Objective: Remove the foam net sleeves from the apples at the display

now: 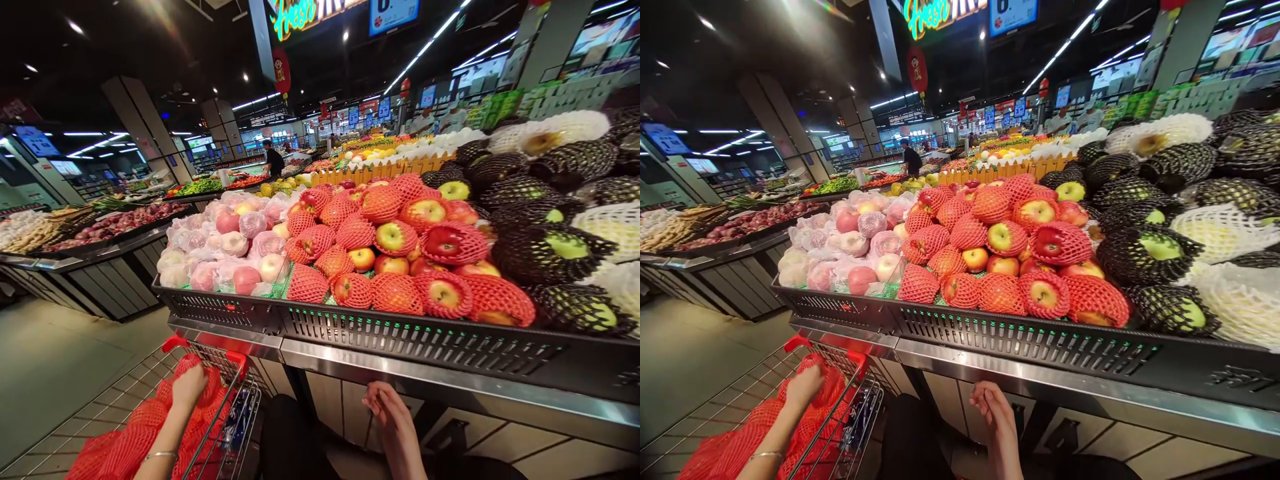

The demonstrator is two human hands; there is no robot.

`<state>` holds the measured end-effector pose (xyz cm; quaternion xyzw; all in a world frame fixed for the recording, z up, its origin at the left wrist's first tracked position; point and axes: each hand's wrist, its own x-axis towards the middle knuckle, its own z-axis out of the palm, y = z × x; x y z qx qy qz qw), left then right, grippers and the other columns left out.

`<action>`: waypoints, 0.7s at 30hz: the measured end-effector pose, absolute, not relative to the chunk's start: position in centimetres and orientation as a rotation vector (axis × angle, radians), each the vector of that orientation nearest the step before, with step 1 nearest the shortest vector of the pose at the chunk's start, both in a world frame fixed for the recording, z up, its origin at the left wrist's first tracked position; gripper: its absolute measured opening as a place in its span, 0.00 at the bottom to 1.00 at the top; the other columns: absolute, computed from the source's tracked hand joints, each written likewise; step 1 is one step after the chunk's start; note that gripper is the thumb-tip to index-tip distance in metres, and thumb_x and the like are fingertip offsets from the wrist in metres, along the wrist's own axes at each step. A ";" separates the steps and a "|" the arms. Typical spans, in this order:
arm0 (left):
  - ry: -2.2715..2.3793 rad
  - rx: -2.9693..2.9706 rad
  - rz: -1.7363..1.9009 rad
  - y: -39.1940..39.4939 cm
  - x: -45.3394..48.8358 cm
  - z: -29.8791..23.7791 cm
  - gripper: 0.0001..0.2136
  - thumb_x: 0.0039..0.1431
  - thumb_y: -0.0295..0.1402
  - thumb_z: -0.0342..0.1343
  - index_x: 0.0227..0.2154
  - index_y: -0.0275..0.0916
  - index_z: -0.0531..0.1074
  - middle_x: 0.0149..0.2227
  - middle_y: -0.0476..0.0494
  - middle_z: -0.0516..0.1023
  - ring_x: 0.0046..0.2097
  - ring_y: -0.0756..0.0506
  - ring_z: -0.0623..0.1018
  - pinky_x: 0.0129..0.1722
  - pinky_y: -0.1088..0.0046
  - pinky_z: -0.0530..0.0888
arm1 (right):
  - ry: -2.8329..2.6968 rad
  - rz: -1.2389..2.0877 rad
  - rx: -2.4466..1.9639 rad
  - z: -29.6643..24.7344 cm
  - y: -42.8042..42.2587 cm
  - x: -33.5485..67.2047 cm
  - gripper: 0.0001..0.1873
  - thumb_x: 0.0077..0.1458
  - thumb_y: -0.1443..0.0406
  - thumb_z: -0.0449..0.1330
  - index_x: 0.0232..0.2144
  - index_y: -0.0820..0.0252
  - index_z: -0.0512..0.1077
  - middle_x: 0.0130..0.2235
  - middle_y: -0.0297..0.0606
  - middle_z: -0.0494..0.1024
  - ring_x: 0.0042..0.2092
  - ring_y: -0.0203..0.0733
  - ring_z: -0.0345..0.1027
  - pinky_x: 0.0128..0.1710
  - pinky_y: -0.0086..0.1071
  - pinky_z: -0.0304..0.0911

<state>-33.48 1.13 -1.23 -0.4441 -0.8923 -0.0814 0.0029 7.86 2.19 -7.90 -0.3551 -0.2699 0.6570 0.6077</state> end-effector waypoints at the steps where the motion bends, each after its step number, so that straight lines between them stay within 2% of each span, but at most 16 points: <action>1: -2.793 -1.351 -0.281 1.6 -33.9 -0.3 0.08 0.62 0.34 0.50 0.29 0.37 0.70 0.27 0.43 0.76 0.31 0.40 0.78 0.33 0.61 0.73 | -0.647 1.506 -0.822 -7.7 2.3 7.9 0.18 0.46 0.50 0.71 0.27 0.58 0.79 0.30 0.36 0.74 0.35 0.41 0.67 0.38 0.29 0.68; 3: -2.750 -1.290 -0.374 2.3 -33.7 1.6 0.08 0.60 0.34 0.43 0.30 0.41 0.67 0.27 0.40 0.75 0.33 0.34 0.78 0.33 0.59 0.71 | -0.710 1.475 -0.831 -7.5 2.4 8.0 0.18 0.48 0.49 0.70 0.27 0.58 0.79 0.30 0.37 0.75 0.35 0.42 0.69 0.38 0.30 0.68; 5: -2.658 -1.367 -0.627 2.5 -31.6 3.4 0.08 0.59 0.34 0.40 0.35 0.44 0.64 0.31 0.42 0.77 0.38 0.35 0.79 0.37 0.62 0.72 | -0.809 1.448 -0.849 -7.1 2.3 8.0 0.20 0.48 0.47 0.69 0.29 0.58 0.81 0.30 0.40 0.78 0.35 0.45 0.71 0.39 0.33 0.69; 7: -2.516 -1.640 -1.096 2.4 -27.6 4.5 0.07 0.55 0.35 0.44 0.37 0.46 0.62 0.34 0.46 0.76 0.38 0.39 0.78 0.38 0.67 0.72 | -0.942 1.429 -0.879 -6.4 2.1 7.9 0.21 0.49 0.47 0.68 0.31 0.58 0.82 0.32 0.43 0.81 0.37 0.48 0.74 0.41 0.35 0.70; 9: -2.365 -2.048 -1.565 1.9 -22.5 4.9 0.07 0.52 0.36 0.50 0.35 0.48 0.63 0.30 0.50 0.73 0.33 0.41 0.75 0.34 0.68 0.71 | -1.064 1.362 -0.907 -5.4 1.6 7.8 0.19 0.51 0.48 0.67 0.31 0.57 0.83 0.35 0.46 0.82 0.40 0.51 0.76 0.43 0.36 0.71; 10: -2.324 -2.264 -1.626 1.7 -20.0 4.8 0.04 0.53 0.36 0.50 0.33 0.48 0.65 0.28 0.50 0.71 0.31 0.42 0.73 0.32 0.68 0.70 | -1.103 1.306 -0.912 -4.8 1.3 7.8 0.17 0.52 0.49 0.66 0.32 0.55 0.83 0.36 0.46 0.82 0.42 0.52 0.77 0.44 0.36 0.71; 14: -2.153 -2.740 -1.489 0.9 -12.8 3.0 0.02 0.49 0.34 0.59 0.25 0.48 0.76 0.32 0.45 0.72 0.37 0.40 0.74 0.39 0.64 0.71 | -1.133 1.163 -0.872 -3.3 0.5 7.7 0.12 0.56 0.53 0.64 0.34 0.52 0.83 0.37 0.44 0.82 0.41 0.50 0.77 0.43 0.34 0.72; 17: -2.162 -2.779 -1.488 1.0 -11.6 0.9 0.04 0.49 0.37 0.62 0.26 0.54 0.82 0.28 0.43 0.69 0.35 0.39 0.72 0.36 0.60 0.70 | -1.141 1.277 -0.799 -3.9 0.3 7.3 0.11 0.56 0.55 0.65 0.30 0.54 0.82 0.34 0.42 0.81 0.35 0.46 0.76 0.37 0.32 0.71; 21: -2.246 -2.696 -1.559 1.5 -12.2 -1.6 0.08 0.48 0.39 0.63 0.31 0.59 0.83 0.23 0.45 0.71 0.30 0.38 0.72 0.34 0.58 0.70 | -0.999 1.302 -0.738 -5.3 0.1 6.1 0.12 0.52 0.55 0.68 0.26 0.57 0.81 0.31 0.41 0.78 0.34 0.43 0.72 0.35 0.29 0.66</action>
